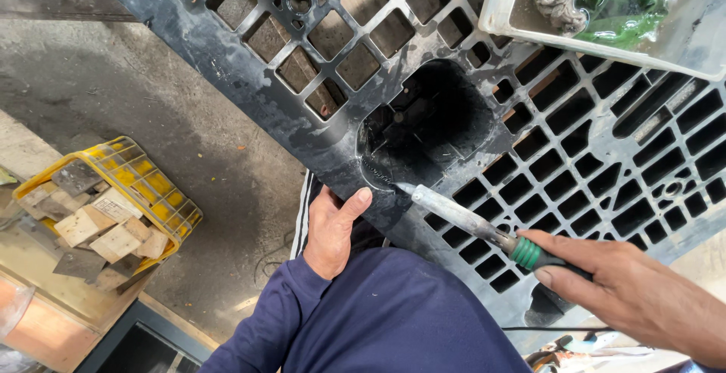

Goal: The person uses a soldering iron to melt and smooth the edges of a hole in a large black plastic grid. They then use a hand saw to cut a small section of the grid's edge.

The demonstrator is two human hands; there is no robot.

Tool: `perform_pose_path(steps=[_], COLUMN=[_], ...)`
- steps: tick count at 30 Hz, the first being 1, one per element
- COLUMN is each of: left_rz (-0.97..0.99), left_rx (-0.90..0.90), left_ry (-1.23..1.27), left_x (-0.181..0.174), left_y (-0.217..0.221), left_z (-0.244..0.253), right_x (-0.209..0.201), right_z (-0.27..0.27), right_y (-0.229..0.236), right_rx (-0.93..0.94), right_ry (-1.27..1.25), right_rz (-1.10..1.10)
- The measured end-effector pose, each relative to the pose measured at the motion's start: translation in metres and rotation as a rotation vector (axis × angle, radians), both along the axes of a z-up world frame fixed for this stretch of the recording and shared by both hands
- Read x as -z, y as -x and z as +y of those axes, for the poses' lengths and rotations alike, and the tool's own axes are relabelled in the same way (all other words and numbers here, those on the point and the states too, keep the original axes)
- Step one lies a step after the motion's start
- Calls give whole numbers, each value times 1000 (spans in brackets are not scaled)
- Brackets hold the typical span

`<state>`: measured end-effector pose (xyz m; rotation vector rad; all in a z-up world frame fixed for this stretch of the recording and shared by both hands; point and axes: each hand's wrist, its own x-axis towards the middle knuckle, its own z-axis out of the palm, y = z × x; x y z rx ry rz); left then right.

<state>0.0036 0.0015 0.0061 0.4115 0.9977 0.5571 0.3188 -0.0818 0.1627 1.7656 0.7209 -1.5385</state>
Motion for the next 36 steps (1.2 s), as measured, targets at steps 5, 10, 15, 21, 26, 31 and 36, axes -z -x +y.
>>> perform_pose_path(steps=[5, 10, 15, 21, 26, 31, 36], left_rz=[-3, -1, -10, -18, -21, -22, -20], left_rx=[7, 18, 9, -5, 5, 6, 18], left_ry=[-20, -7, -36, -27, -4, -30, -22], left_x=[1, -1, -2, -1, -2, -2, -4], left_y=[1, 0, 0, 0, 0, -1, -1], left_z=[1, 1, 1, 0, 0, 0, 1], right_x=[4, 12, 12, 7, 6, 7, 6], right_z=[-39, -54, -43, -30, -22, -14, -5], right_y=[-9, -6, 2, 4, 5, 2, -5], right_rx=[327, 239, 204, 149, 179, 133, 144], right_ry=[-187, 21, 74, 119, 89, 154, 91], right_rz=[151, -11, -11, -14, 13, 21, 93])
